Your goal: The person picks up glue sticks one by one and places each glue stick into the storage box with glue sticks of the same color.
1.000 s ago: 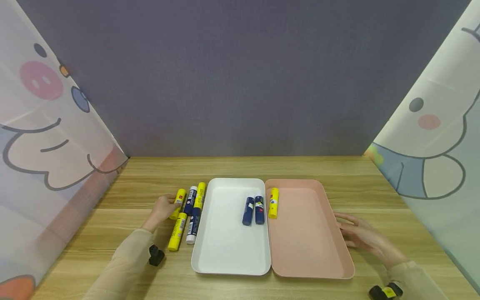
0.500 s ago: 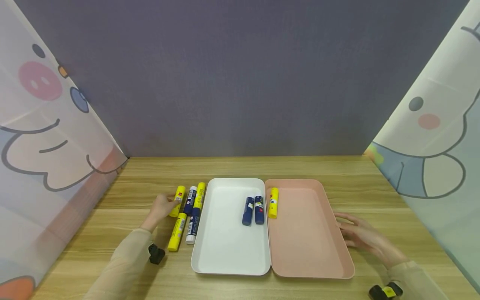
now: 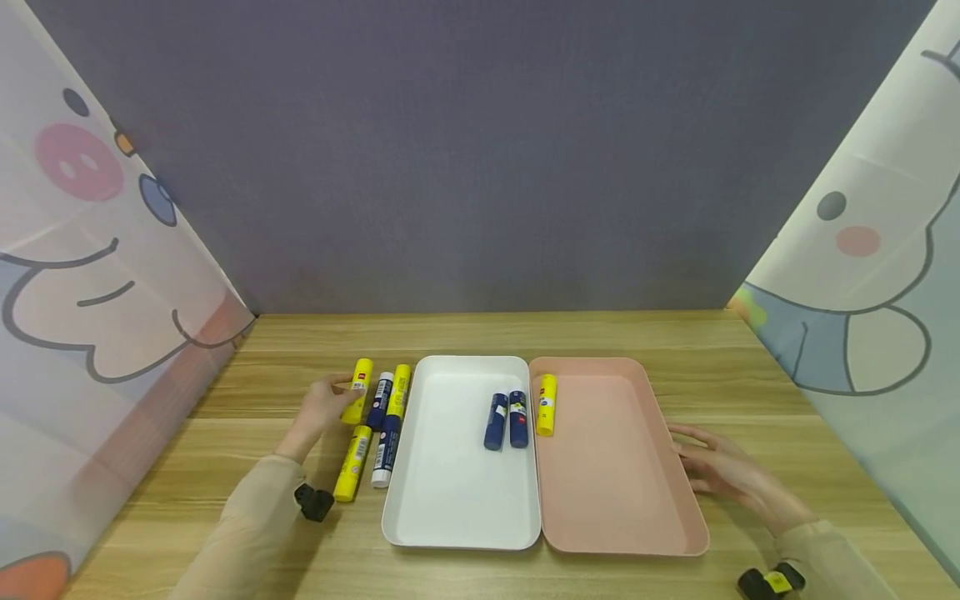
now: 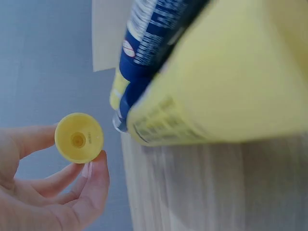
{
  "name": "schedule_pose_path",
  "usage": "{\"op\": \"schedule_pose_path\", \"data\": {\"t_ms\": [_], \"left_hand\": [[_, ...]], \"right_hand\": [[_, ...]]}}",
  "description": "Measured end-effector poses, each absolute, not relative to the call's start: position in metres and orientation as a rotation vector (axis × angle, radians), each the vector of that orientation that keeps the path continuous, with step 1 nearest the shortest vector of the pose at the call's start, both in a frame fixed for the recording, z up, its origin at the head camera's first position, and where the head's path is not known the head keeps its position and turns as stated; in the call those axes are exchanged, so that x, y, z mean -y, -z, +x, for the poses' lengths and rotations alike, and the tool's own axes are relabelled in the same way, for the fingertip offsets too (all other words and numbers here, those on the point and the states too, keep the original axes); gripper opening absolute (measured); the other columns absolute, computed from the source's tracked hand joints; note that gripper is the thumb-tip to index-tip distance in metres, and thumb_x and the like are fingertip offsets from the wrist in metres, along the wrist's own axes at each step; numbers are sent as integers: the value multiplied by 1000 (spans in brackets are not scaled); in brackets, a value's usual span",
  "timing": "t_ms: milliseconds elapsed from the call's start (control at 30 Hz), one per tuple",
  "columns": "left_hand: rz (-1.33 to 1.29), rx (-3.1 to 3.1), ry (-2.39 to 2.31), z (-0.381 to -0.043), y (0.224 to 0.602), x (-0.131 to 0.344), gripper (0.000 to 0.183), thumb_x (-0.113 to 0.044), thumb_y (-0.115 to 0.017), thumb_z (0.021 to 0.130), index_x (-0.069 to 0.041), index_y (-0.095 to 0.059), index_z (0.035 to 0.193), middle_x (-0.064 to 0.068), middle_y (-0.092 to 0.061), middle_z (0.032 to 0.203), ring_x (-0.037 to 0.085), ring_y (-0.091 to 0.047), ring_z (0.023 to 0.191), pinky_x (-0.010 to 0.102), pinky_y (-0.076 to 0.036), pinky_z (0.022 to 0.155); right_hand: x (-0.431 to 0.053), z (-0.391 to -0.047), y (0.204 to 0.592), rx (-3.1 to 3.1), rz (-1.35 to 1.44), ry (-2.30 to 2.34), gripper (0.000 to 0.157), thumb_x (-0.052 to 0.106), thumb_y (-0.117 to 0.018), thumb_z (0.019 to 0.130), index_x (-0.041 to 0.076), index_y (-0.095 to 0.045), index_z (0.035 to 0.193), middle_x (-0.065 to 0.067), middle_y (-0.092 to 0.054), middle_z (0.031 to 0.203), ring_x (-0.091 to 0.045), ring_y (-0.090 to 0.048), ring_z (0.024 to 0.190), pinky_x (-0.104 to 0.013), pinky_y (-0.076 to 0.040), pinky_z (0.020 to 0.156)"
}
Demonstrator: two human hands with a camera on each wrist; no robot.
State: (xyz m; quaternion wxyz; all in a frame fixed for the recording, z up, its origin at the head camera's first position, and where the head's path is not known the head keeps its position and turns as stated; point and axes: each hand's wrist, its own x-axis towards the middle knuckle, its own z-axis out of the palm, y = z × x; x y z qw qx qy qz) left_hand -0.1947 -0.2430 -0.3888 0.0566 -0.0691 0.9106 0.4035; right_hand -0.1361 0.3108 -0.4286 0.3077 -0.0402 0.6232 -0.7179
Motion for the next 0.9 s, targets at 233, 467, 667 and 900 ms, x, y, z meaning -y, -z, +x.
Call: {"op": "schedule_pose_path", "data": {"t_ms": [233,467,667,900], "left_hand": [[-229,-2693,-1322,-194,381,236,52,-21,-54,90,9,-40,130,30,-51,112,20,-52,78,28,-50,66],[-224,-2620,-1416,-193,374,226,54,-22,-54,91,7,-38,133,27,-49,114,20,-50,82,25,-48,68],[-183,-2615,-1433,-192,368,216,53,-22,-53,91,5,-38,134,27,-50,117,18,-50,80,26,-48,69],[-191,-2609,-1433,-193,362,203,53,-23,-54,91,4,-39,134,25,-51,117,18,-52,80,30,-50,74]], "right_hand": [[-312,-136,430,-1649,-136,1895,26,17,-39,98,39,-51,108,7,-63,107,-12,-61,97,-35,-51,83],[-312,-136,430,-1653,-132,1895,25,17,-40,98,38,-50,108,7,-63,106,-12,-61,97,-35,-51,83],[-312,-136,431,-1646,-133,1901,25,17,-40,98,39,-51,107,7,-63,106,-12,-61,97,-35,-51,83],[-313,-136,432,-1643,-138,1905,26,17,-40,98,39,-51,107,7,-63,106,-12,-61,97,-35,-51,82]]}}
